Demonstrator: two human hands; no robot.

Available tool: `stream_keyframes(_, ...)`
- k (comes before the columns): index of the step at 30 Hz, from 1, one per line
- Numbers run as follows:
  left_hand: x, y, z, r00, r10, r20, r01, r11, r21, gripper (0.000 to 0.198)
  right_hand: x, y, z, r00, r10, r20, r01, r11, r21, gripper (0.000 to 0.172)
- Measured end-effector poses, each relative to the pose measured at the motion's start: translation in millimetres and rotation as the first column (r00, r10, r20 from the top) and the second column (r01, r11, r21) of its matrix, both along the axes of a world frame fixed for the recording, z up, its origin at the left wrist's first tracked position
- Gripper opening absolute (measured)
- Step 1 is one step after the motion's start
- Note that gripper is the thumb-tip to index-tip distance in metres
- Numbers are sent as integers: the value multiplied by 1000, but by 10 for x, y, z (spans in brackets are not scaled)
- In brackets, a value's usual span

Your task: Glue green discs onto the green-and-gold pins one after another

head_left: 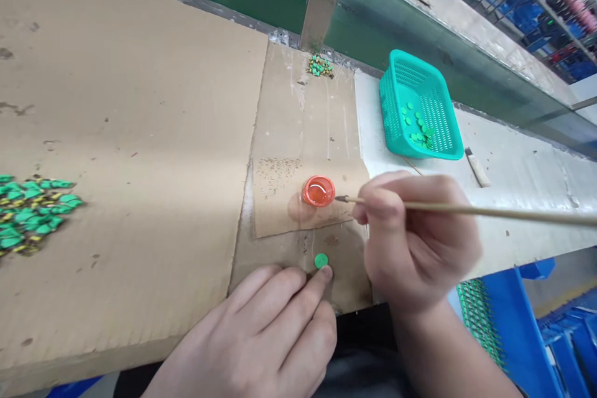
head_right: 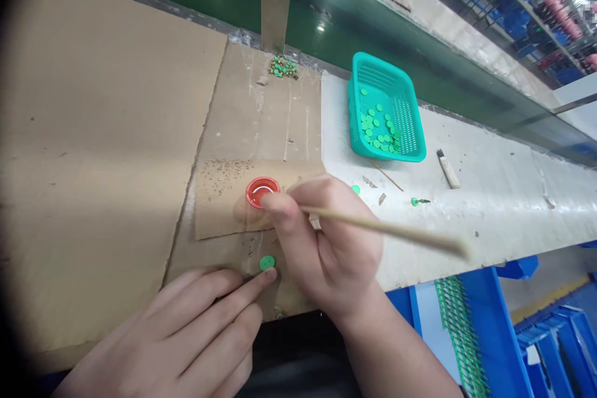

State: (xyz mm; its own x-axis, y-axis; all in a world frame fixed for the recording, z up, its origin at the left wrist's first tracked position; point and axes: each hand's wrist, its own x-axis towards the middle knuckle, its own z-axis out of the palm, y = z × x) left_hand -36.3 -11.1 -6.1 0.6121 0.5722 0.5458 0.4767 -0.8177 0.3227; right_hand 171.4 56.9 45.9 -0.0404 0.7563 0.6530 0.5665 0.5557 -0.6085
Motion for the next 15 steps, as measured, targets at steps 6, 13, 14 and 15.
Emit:
stream_keyframes(6, 36, 4, -24, 1000, -8, 22, 8, 1000, -29, 20, 109, -551, -88, 998, 45, 35, -44, 998, -41, 12)
stream_keyframes(13, 58, 4, -41, 1000, 0, 26, 1, 1000, -30, 25, 127, -672, -280, 997, 79, 20, -76, 990, -118, 12)
stream_keyframes(14, 50, 8, -32, 1000, -8, 24, 9, 1000, -30, 24, 130, -666, -288, 996, 83, 18, -80, 989, -127, 12)
stream_keyframes(15, 43, 12, -23, 1000, -14, 22, 14, 1000, -28, 24, 134, -662, -293, 996, 89, 16, -86, 987, -134, 12)
